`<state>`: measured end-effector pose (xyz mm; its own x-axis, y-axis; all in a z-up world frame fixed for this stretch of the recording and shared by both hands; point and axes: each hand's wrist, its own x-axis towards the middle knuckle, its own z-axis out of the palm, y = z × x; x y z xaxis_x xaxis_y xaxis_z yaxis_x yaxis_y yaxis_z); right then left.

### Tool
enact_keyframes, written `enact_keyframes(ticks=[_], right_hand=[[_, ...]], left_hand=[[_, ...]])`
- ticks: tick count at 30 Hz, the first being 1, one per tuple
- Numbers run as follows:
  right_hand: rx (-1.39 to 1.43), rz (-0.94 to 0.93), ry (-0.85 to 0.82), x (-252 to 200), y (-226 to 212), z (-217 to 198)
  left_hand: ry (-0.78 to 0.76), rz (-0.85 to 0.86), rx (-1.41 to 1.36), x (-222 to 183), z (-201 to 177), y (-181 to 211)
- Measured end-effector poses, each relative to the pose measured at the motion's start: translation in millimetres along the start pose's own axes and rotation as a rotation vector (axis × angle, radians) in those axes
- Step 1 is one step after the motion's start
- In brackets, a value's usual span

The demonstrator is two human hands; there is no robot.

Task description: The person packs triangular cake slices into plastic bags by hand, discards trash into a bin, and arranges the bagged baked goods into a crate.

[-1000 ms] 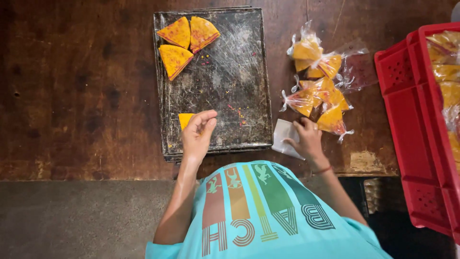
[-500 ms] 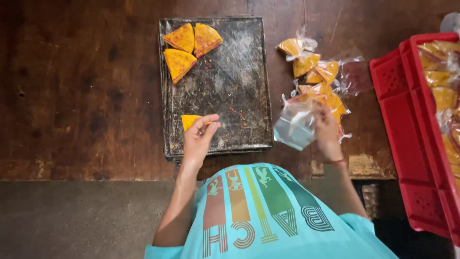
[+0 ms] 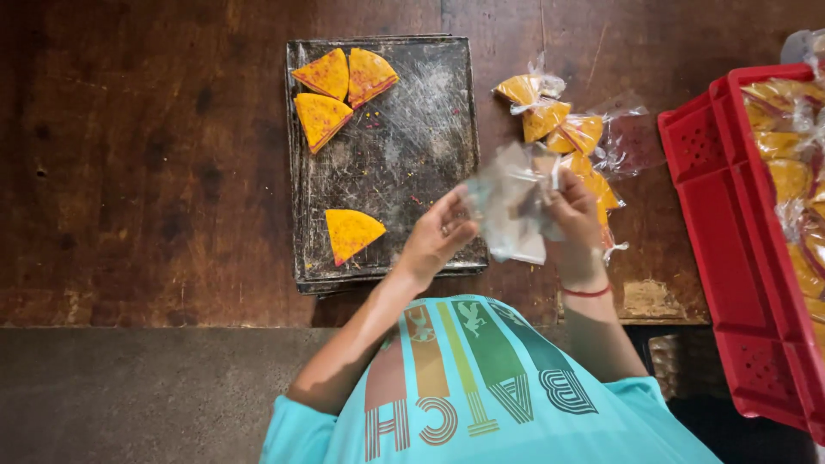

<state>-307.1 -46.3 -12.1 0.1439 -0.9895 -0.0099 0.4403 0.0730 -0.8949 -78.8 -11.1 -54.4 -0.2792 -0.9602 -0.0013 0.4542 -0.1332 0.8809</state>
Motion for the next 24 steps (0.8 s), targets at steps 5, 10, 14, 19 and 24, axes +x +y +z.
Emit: enact_keyframes(ticks=[5,10,14,19,24], right_hand=[[0.060,0.058,-0.033,1.0,23.5,14.8],[0.177,0.092,-0.036,4.2,42.6,9.4],[0.173,0.117,0.000,7.5,52.5,10.8],[0.063,0.161,0.053,15.5,77.7,-3.2],[-1.067,-0.012,0.018,34.6,116.8,-25.6]], left_hand=[[0.229,0.041,-0.154,14.8,2.8,-4.0],[0.402,0.010,-0.173,12.2,-23.6,-10.8],[0.470,-0.006,-0.045,5.1,-38.6,-20.2],[0.633,-0.002,0.071,-3.5,-64.4,-23.9],[0.613,0.100,0.019,-13.2,-71.5,0.2]])
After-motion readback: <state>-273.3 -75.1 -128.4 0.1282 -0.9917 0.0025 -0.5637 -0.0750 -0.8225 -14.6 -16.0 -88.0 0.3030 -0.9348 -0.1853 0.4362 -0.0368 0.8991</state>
